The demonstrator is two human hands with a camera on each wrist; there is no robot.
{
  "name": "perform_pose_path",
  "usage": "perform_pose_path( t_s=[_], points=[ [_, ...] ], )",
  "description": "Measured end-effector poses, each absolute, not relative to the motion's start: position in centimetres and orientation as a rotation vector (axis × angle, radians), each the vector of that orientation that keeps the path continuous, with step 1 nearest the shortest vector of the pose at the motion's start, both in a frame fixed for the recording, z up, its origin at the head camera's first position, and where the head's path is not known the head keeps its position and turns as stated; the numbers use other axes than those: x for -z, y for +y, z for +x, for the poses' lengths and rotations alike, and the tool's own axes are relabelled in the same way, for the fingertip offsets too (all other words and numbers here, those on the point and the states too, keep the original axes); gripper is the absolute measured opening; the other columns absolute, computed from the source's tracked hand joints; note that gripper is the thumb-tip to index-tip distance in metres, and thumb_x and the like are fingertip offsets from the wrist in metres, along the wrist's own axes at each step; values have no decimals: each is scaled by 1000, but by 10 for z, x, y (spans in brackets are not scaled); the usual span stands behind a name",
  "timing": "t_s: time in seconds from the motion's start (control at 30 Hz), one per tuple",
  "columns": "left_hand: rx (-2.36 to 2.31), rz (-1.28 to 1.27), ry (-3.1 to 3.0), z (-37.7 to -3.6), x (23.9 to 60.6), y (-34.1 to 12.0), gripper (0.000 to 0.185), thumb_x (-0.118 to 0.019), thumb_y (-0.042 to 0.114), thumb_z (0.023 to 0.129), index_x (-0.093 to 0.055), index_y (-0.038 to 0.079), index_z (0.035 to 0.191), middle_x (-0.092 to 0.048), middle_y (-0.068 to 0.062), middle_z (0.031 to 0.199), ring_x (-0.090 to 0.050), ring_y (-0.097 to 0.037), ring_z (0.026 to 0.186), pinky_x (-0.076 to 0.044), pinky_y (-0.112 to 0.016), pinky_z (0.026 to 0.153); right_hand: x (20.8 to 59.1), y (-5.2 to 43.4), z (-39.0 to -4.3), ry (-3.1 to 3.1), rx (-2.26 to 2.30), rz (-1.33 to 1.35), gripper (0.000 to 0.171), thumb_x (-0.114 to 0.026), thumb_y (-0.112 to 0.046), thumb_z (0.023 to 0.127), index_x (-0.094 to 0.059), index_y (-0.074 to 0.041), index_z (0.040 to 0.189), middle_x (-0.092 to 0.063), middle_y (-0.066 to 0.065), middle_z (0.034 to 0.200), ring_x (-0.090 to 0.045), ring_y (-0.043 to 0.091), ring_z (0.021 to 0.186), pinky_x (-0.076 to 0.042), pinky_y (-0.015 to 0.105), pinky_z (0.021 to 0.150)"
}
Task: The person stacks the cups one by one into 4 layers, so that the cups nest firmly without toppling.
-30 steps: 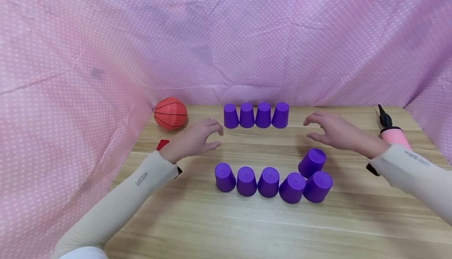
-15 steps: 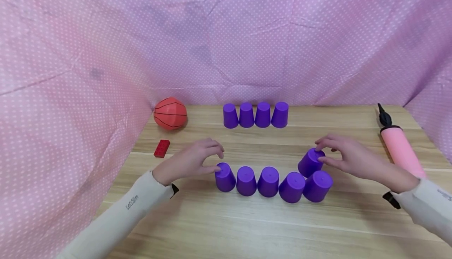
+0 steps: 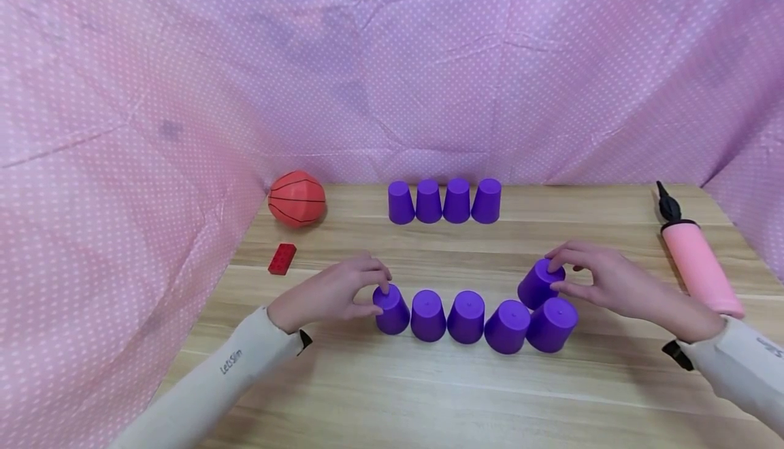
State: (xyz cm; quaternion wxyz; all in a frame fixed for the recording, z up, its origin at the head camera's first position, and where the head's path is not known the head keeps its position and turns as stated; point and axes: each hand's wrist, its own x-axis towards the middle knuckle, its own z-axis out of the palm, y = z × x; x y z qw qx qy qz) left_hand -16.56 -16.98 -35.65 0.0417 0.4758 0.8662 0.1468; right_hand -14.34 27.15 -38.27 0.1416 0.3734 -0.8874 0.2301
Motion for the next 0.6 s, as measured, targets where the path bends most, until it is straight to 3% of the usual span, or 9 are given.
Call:
perform_pose_path(
  t_s=[0.27, 0.6],
  points=[
    [-467, 1507, 2651, -163, 360, -171, 22, -76, 22, 80, -62, 17, 97, -55, 7, 106, -52, -9, 100, -46, -25, 87, 381, 270, -142, -2564, -667, 1086, 42, -85, -3, 63, -60, -18, 94, -62, -4, 100, -59, 10, 85, -51, 25, 65],
    [-502, 1485, 2626, -162, 362, -172, 21, -75, 21, 82, -61, 17, 98, -55, 7, 105, -52, -8, 99, -47, -25, 85, 384, 269, -143, -2582, -678, 1077, 39, -83, -4, 66, -59, -18, 93, -61, -7, 99, -58, 7, 83, -50, 24, 64]
  ],
)
